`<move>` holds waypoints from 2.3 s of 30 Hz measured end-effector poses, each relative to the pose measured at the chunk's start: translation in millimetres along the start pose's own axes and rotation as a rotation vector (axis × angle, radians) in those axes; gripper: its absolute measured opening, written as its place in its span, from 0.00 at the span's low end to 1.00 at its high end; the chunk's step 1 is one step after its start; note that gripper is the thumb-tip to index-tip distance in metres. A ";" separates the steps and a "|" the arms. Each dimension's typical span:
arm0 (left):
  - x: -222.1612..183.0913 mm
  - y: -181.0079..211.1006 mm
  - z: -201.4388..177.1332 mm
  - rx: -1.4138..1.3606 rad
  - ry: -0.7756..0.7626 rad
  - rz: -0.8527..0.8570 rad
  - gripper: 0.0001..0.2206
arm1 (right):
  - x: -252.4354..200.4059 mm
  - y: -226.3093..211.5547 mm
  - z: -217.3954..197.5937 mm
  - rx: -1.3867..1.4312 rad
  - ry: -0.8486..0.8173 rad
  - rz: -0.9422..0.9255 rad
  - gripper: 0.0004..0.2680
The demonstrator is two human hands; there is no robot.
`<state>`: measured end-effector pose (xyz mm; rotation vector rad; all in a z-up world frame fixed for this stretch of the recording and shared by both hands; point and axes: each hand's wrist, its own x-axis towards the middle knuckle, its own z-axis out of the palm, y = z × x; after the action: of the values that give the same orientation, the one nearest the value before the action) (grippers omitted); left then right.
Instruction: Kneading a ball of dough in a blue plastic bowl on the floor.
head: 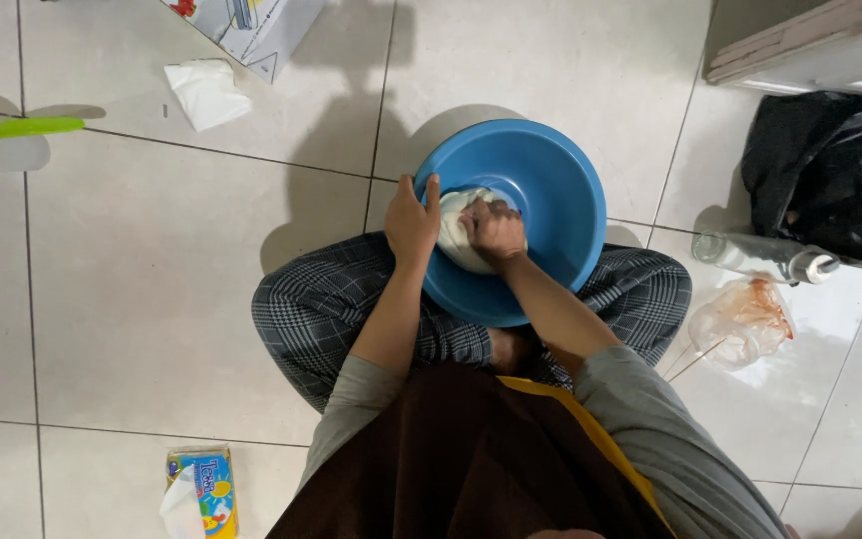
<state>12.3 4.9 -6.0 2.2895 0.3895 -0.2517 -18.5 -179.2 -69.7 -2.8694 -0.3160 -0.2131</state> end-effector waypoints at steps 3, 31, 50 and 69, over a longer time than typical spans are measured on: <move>-1.3 6.4 -4.9 0.042 -0.011 0.013 0.27 | 15.1 16.4 9.0 0.049 0.084 -0.056 0.13; -32.3 -55.5 15.8 -0.148 0.020 -0.009 0.14 | 22.5 14.2 -44.7 -0.087 -0.219 -0.039 0.10; 3.9 -53.5 32.6 0.056 0.108 0.116 0.33 | -16.3 97.9 40.9 1.428 0.065 1.577 0.20; -8.2 -32.1 17.1 -0.118 0.083 0.052 0.30 | 54.9 -80.6 -37.6 -0.037 -0.093 -0.144 0.07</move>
<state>-7.8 11.4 -36.8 2.1951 0.3765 -0.1043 11.5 -102.0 -6.1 -2.9000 -0.5429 -0.1132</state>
